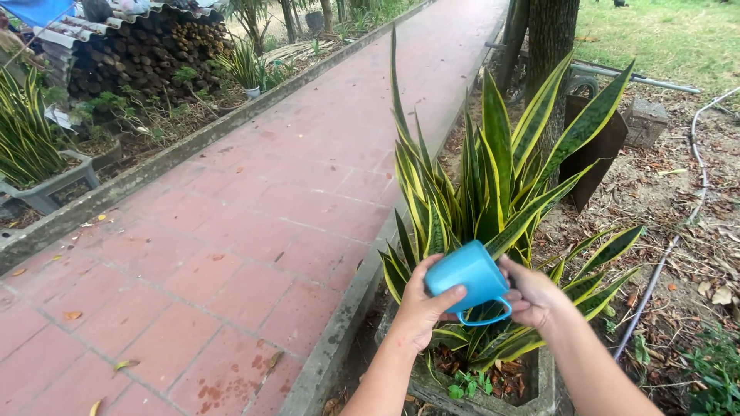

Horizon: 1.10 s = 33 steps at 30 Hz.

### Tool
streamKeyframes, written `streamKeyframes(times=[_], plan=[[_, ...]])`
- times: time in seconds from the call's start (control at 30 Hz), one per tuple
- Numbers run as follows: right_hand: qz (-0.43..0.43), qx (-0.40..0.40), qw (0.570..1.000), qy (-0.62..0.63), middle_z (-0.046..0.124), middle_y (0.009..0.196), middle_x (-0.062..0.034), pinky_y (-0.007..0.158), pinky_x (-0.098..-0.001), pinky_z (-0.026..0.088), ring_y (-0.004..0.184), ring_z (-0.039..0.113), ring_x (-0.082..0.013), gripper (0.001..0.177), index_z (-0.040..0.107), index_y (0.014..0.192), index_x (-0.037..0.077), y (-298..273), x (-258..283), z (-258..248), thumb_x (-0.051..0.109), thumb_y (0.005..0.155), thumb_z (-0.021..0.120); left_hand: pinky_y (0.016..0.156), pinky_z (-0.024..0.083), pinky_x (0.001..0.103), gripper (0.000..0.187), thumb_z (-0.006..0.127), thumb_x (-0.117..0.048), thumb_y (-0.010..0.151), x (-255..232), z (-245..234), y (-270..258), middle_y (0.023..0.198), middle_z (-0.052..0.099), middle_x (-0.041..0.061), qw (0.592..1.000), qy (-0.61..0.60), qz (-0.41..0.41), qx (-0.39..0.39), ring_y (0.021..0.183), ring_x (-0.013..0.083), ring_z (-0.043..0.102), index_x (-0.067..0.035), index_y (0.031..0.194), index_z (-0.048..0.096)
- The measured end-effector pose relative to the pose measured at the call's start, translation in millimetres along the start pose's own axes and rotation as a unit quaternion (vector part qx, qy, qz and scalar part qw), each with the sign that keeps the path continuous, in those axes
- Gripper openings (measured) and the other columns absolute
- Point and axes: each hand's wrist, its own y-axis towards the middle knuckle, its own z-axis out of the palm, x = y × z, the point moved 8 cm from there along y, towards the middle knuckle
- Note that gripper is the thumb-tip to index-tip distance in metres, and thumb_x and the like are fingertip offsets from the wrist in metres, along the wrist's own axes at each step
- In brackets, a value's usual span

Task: Watering various potted plants in a garden using a small cup and a bucket of water

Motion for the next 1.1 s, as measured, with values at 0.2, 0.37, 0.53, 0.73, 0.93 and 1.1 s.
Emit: streamKeyframes(times=[0.2, 0.37, 0.53, 0.73, 0.93, 1.1], plan=[[-0.154, -0.065, 0.958, -0.234, 0.047, 0.066, -0.0048, 0.04, -0.0243, 0.024, 0.048, 0.032, -0.0139, 0.049, 0.054, 0.087, 0.006, -57.1, 120.1, 0.3, 0.04, 0.119, 0.039, 0.056, 0.06, 0.035, 0.096, 0.09, -0.034, 0.062, 41.7, -38.0, 3.4, 0.148, 0.046, 0.02, 0.985, -0.167, -0.025, -0.034, 0.111, 0.0461, 0.065, -0.028, 0.146, 0.046], [-0.226, -0.274, 0.71, -0.607, 0.079, 0.099, -0.0213, 0.101, -0.0517, 0.055, 0.107, 0.071, -0.0334, 0.044, 0.068, 0.114, 0.0, -101.1, 175.3, -7.3, 0.033, 0.119, 0.039, 0.06, 0.061, 0.041, 0.09, 0.088, -0.032, 0.064, 58.7, -65.6, -4.7, 0.147, 0.048, 0.019, 0.979, -0.184, -0.042, -0.075, 0.11, 0.0463, 0.066, -0.029, 0.145, 0.048], [-0.315, -0.305, 0.814, -0.381, 0.06, 0.088, -0.0169, 0.046, -0.0329, 0.036, 0.053, 0.036, -0.0177, 0.029, 0.06, 0.135, 0.002, -126.0, 159.9, -12.0, 0.022, 0.119, 0.045, 0.064, 0.06, 0.042, 0.092, 0.087, -0.037, 0.061, 55.4, -77.6, -12.0, 0.146, 0.05, 0.017, 0.98, -0.162, -0.044, -0.103, 0.111, 0.045, 0.065, -0.029, 0.143, 0.048], [-0.1, -0.005, 0.981, -0.166, 0.053, 0.079, -0.0088, 0.045, -0.0231, 0.032, 0.058, 0.04, -0.0146, 0.035, 0.054, 0.093, 0.003, -35.4, 53.0, 36.9, 0.029, 0.114, 0.045, 0.058, 0.058, 0.036, 0.09, 0.086, -0.034, 0.065, 13.6, -58.0, -3.6, 0.146, 0.046, 0.017, 0.994, -0.092, -0.003, -0.056, 0.114, 0.0452, 0.064, -0.03, 0.146, 0.046], [-0.068, 0.074, 0.995, -0.023, 0.048, 0.059, -0.004, 0.027, -0.0129, 0.03, 0.04, 0.042, -0.0084, 0.035, 0.052, 0.084, 0.006, 27.2, 6.6, 45.7, 0.031, 0.109, 0.051, 0.064, 0.066, 0.043, 0.093, 0.096, -0.029, 0.069, -43.4, -18.3, 12.4, 0.136, 0.048, 0.027, 0.994, 0.04, 0.106, -0.003, 0.116, 0.0474, 0.056, -0.014, 0.147, 0.049], [-0.071, 0.095, 0.993, 0.018, 0.04, 0.053, 0.0001, 0.026, -0.0127, 0.03, 0.039, 0.04, -0.0065, 0.031, 0.05, 0.079, 0.006, 52.9, 3.8, 44.9, 0.023, 0.105, 0.054, 0.063, 0.066, 0.043, 0.094, 0.096, -0.033, 0.069, -48.0, -26.0, 21.1, 0.137, 0.045, 0.028, 0.987, 0.076, 0.136, -0.034, 0.118, 0.0474, 0.055, -0.011, 0.147, 0.049]])
